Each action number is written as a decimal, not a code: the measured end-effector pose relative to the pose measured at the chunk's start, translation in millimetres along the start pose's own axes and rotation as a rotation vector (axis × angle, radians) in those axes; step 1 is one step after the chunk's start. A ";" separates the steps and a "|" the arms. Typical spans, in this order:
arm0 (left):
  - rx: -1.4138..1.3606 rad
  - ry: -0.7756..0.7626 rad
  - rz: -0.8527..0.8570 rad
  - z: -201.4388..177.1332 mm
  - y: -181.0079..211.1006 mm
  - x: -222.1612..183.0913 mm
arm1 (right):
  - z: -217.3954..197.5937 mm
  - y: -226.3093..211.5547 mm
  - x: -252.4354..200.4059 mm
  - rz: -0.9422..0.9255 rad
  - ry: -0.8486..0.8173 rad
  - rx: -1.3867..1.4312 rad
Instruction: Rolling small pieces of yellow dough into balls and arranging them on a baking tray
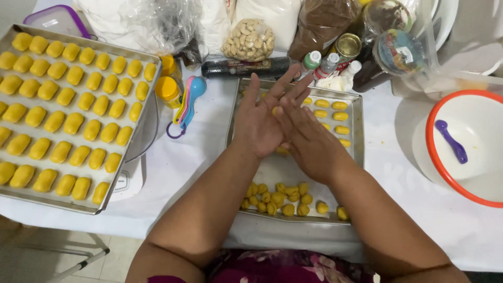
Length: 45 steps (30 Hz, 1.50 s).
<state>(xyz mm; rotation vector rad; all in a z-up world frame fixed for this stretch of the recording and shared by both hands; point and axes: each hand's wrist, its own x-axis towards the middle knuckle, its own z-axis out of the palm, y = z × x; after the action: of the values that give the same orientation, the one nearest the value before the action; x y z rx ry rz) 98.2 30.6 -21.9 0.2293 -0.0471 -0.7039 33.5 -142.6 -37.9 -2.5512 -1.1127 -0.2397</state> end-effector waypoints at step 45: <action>0.050 0.083 0.182 -2.3 5.0 -1.3 | -31.9 -1.6 -26.5 0.469 -0.264 0.082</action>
<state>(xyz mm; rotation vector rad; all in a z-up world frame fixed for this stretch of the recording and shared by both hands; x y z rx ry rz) 100.7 35.6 -22.9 0.2986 -0.0060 -0.5115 13.9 -171.6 -15.6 -2.7287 -0.5555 0.2610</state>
